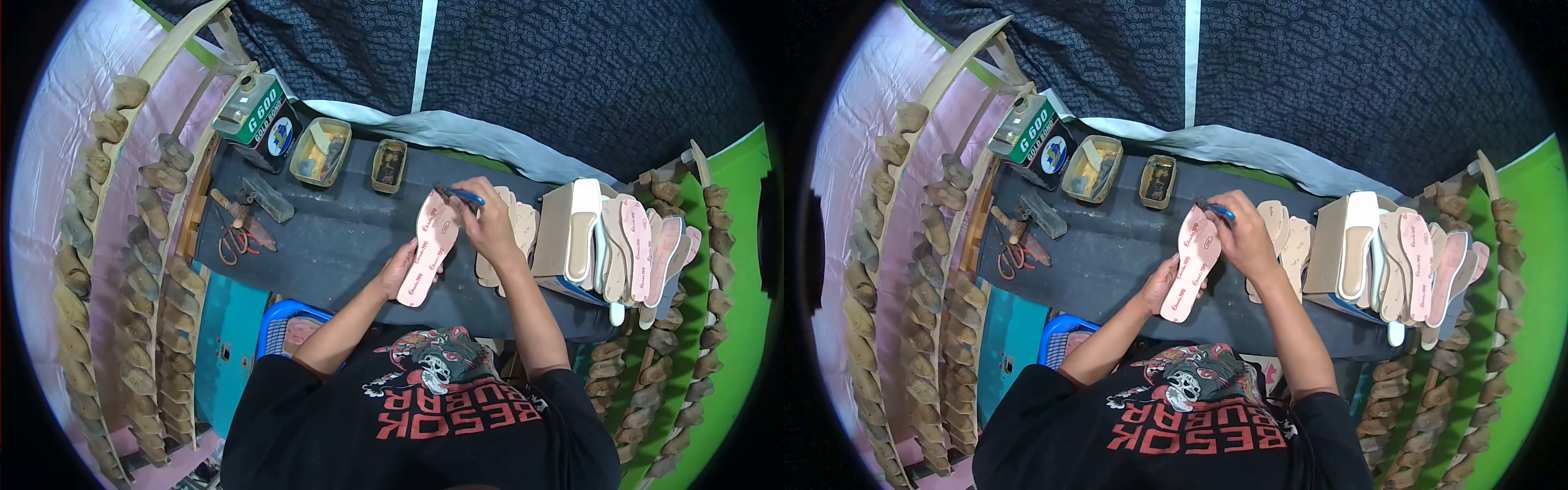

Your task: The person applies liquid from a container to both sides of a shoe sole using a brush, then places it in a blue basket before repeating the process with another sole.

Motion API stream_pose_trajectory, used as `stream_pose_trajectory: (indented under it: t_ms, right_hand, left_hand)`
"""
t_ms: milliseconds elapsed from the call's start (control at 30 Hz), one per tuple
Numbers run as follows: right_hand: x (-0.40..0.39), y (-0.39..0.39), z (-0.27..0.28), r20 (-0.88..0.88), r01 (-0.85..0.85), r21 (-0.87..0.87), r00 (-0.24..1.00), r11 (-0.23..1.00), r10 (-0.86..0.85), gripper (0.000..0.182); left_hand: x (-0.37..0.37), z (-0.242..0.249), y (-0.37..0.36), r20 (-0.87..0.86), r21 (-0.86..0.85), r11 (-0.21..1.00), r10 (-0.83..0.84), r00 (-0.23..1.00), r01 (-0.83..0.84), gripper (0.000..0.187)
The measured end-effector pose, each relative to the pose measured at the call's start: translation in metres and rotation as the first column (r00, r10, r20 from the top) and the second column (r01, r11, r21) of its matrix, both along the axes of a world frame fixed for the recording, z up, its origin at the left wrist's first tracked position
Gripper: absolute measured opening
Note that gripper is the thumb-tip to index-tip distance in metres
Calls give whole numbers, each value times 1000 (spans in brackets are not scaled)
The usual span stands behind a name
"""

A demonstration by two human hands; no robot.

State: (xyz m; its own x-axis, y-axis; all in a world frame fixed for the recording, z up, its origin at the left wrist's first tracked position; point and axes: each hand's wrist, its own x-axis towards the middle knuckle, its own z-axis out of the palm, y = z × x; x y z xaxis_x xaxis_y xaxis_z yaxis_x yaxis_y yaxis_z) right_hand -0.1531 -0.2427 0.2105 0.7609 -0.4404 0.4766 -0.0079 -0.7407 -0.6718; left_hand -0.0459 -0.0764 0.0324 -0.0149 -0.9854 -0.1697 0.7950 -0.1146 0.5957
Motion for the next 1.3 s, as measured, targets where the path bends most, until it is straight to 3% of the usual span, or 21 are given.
stream_pose_trajectory:
  t_ms: [233,333,400,700,800,967,1167,1300]
  right_hand:
    - [-11,17,-7,-48,-136,-3,990,991,135,24]
    - [-17,28,-4,-91,-202,42,975,979,205,24]
    - [-19,28,-2,-104,-201,42,973,979,204,23]
    - [-22,-14,7,-17,64,-43,998,997,-65,19]
    - [-31,-9,8,-55,13,-98,998,995,-18,21]
    - [-42,11,7,-202,-172,-28,966,985,163,21]
    - [-42,-7,9,-117,-16,-59,993,998,9,18]
    - [-41,-14,8,-63,55,-90,996,994,-61,19]
  left_hand:
    - [-7,12,-9,-111,2,992,128,985,-129,57]
    - [1,0,-11,-248,-16,998,49,967,-54,55]
    - [3,-3,-13,-218,5,999,48,975,-48,56]
    - [-10,12,-11,-74,-7,1000,-6,997,6,60]
    - [-12,11,-10,-61,-4,1000,23,998,-24,60]
    - [-6,3,-17,-125,2,996,94,988,-94,56]
    - [-4,19,-18,-41,-62,993,94,995,-96,53]
    - [-13,19,-18,-95,-91,988,118,988,-127,52]
